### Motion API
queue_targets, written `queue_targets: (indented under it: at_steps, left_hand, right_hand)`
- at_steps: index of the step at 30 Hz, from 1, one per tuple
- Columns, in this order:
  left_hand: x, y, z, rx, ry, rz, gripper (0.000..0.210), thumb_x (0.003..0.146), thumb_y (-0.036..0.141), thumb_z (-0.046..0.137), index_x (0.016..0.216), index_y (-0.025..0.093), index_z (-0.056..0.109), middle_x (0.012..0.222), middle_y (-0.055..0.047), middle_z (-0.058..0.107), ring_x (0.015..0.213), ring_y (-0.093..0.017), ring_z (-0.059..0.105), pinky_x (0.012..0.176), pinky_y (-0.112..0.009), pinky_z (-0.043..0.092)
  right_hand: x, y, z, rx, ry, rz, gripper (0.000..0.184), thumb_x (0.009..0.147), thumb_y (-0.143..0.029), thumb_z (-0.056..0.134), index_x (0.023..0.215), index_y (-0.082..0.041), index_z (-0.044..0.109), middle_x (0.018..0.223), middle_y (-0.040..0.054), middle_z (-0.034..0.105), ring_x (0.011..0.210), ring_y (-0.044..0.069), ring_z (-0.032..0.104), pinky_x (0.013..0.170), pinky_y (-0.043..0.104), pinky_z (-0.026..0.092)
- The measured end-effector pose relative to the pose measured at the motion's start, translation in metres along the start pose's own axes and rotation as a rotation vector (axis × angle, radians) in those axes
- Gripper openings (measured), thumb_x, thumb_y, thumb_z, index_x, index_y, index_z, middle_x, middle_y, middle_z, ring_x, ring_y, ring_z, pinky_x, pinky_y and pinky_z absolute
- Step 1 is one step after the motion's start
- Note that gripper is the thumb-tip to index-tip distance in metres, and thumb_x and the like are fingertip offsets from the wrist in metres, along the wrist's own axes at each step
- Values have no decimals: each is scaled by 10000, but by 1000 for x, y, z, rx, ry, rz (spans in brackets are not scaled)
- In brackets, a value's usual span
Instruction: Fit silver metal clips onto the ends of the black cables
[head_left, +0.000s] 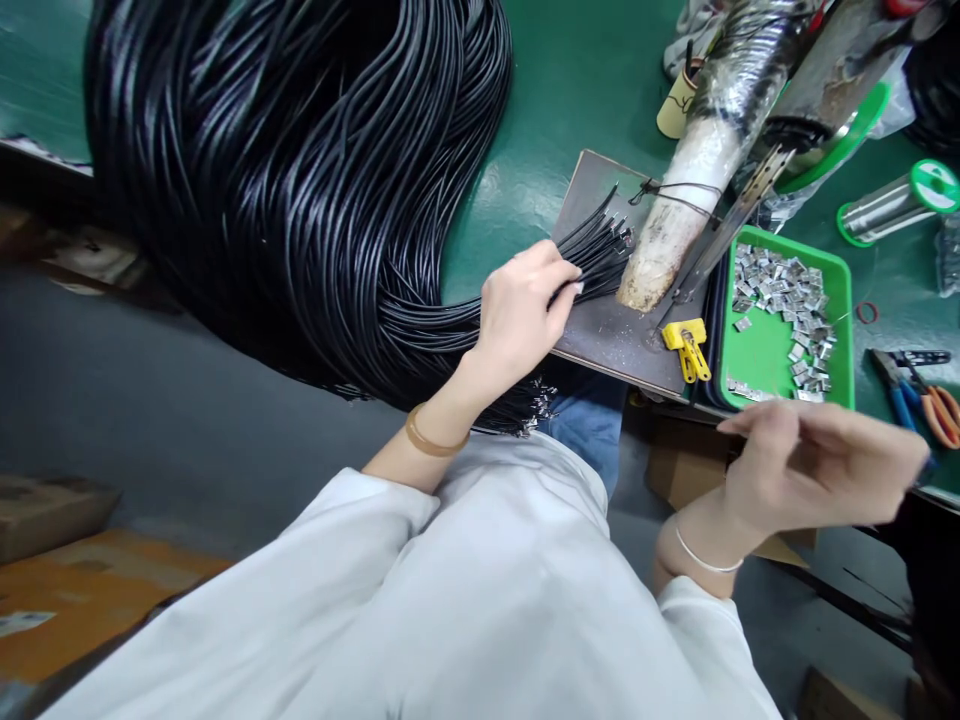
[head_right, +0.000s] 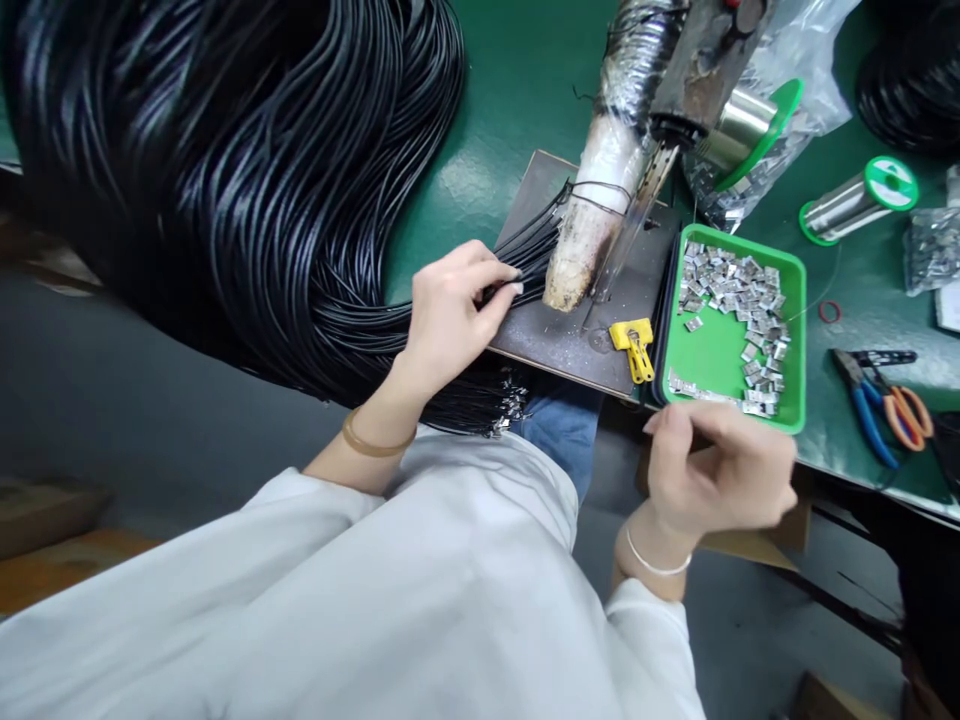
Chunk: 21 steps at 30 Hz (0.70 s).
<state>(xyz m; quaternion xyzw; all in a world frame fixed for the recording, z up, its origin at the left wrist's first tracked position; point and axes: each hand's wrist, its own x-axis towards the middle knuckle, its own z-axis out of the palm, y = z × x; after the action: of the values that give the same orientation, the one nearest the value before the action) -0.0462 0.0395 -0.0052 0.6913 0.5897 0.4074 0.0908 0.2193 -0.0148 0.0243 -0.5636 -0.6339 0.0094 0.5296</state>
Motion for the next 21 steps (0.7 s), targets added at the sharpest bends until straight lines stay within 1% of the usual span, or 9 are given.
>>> queue_targets:
  at_steps: [2,4,6,9,11,12,17,19,21]
  left_hand:
    - [2,-7,0,-180,105,-97,120,898,242,636,893,156,718,831,-33,674,708,-117,562,685,-257,439]
    - [1,-13,-1,-359,213,-179,126,894,288,663,897,164,685,795,-14,643,677,-91,548,655,-234,430]
    - [1,-17,-2,-556,312,-236,181,911,360,652,946,183,642,758,8,599,628,-70,530,606,-214,420]
    - [0,-14,-9,-893,332,-277,250,902,438,657,1000,216,601,748,34,570,484,-26,425,478,-187,352]
    - [-2,-5,-18,-1123,166,-278,267,855,429,718,985,220,612,800,28,602,435,-4,386,425,-182,317]
    - [-5,2,-24,-1237,14,-272,270,831,414,747,968,216,625,818,21,616,424,-2,392,412,-184,319]
    - [-23,39,-33,-1554,-956,-303,375,748,386,825,1027,171,696,627,28,539,477,-53,448,434,-205,363]
    - [-31,49,-24,-1550,-1076,-336,341,831,391,739,1058,141,697,658,-1,599,459,-36,416,425,-198,335]
    - [-36,53,-12,-1489,-938,-469,303,856,347,702,1034,104,681,625,3,605,441,-19,384,414,-176,290]
  right_hand:
    - [15,15,0,-276,7,-119,193,708,-319,787,757,-208,637,643,-1,645,558,145,646,551,279,470]
    - [33,33,-1,-445,-218,-68,189,763,-366,755,771,-210,649,652,1,676,567,128,644,593,271,464]
    - [49,50,1,-480,-390,-28,206,784,-402,733,733,-217,659,705,8,721,590,123,656,610,265,459]
    - [64,65,9,-408,-469,-18,75,831,-287,665,796,-225,642,936,3,769,738,128,685,715,256,507]
    - [71,68,15,-372,-536,-24,48,814,-211,654,793,-217,612,1024,2,760,772,122,675,733,249,506]
    - [73,69,18,-368,-574,-31,68,797,-191,665,777,-211,603,1024,3,755,745,116,660,718,245,493]
    - [85,71,16,-518,-654,-71,120,772,-193,722,733,-204,609,840,-13,684,611,85,534,686,257,406]
    - [87,72,12,-550,-674,-46,132,766,-223,743,728,-208,617,788,-16,656,615,86,518,676,261,386]
    - [85,73,10,-550,-669,-4,143,751,-235,753,711,-209,618,753,-13,644,624,90,524,670,267,380]
